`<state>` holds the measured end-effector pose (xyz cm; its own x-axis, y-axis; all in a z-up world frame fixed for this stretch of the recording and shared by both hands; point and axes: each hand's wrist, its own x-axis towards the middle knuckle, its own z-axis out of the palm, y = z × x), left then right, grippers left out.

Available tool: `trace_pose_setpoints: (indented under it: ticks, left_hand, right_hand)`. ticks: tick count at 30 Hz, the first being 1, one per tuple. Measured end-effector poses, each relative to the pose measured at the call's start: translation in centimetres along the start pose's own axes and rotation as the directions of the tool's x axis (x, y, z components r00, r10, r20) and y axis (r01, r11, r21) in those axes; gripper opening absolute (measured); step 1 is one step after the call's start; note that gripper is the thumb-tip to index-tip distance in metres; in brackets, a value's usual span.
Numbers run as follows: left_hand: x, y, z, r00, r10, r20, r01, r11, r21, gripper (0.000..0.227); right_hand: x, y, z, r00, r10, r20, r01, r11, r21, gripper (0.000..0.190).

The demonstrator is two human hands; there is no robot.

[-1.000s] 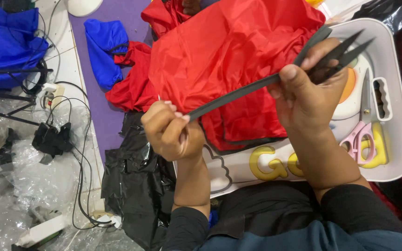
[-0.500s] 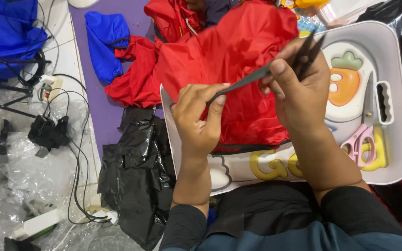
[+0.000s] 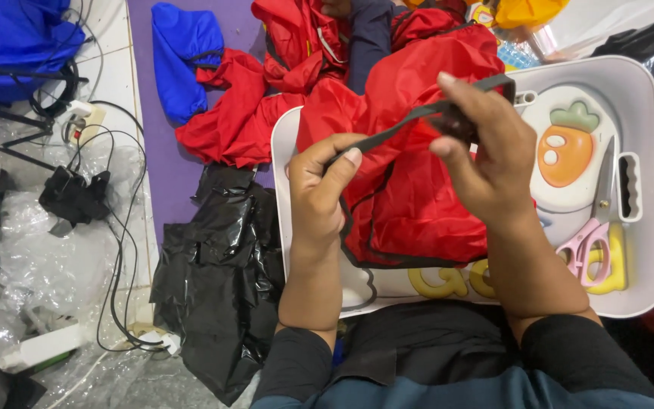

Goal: Trimming the excess grey strap from a red fabric cap using scissors

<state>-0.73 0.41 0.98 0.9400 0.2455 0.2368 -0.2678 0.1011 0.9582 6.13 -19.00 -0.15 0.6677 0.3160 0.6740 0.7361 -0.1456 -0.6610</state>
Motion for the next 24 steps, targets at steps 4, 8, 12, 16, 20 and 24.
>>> trace_pose_setpoints:
  ticks: [4, 8, 12, 16, 20, 24]
  left_hand:
    - [0.2, -1.4, -0.1, 0.999, 0.007, -0.036, -0.009, 0.998, -0.060, 0.026]
    - [0.2, -3.0, 0.1, 0.979, 0.121, -0.162, -0.132, 0.989, -0.060, 0.026]
    - [-0.1, -3.7, -0.6, 0.989, 0.135, -0.055, -0.135, 0.991, 0.005, 0.026]
    - [-0.2, -2.4, 0.0, 0.989, 0.146, -0.021, -0.145, 0.988, 0.061, 0.024]
    - [0.0, -1.9, -0.1, 0.980, 0.197, 0.037, -0.200, 0.968, 0.153, 0.023]
    - [0.2, -1.7, -0.2, 0.965, 0.257, 0.055, -0.262, 0.948, 0.180, 0.023]
  right_hand:
    - [-0.6, 1.5, 1.1, 0.997, -0.075, 0.001, 0.075, 0.996, -0.044, 0.056]
    - [0.4, 3.0, 1.5, 0.911, -0.413, -0.017, 0.393, 0.878, -0.274, 0.036]
    - [-0.5, 4.3, 1.9, 0.883, -0.468, -0.034, 0.413, 0.810, -0.417, 0.041]
    - [0.4, 2.7, 1.1, 0.906, -0.420, 0.055, 0.408, 0.829, -0.382, 0.036]
    - [0.8, 2.0, 0.7, 0.907, -0.410, 0.094, 0.412, 0.823, -0.392, 0.035]
    - [0.6, 2.2, 0.8, 0.893, -0.443, 0.081, 0.437, 0.806, -0.400, 0.025]
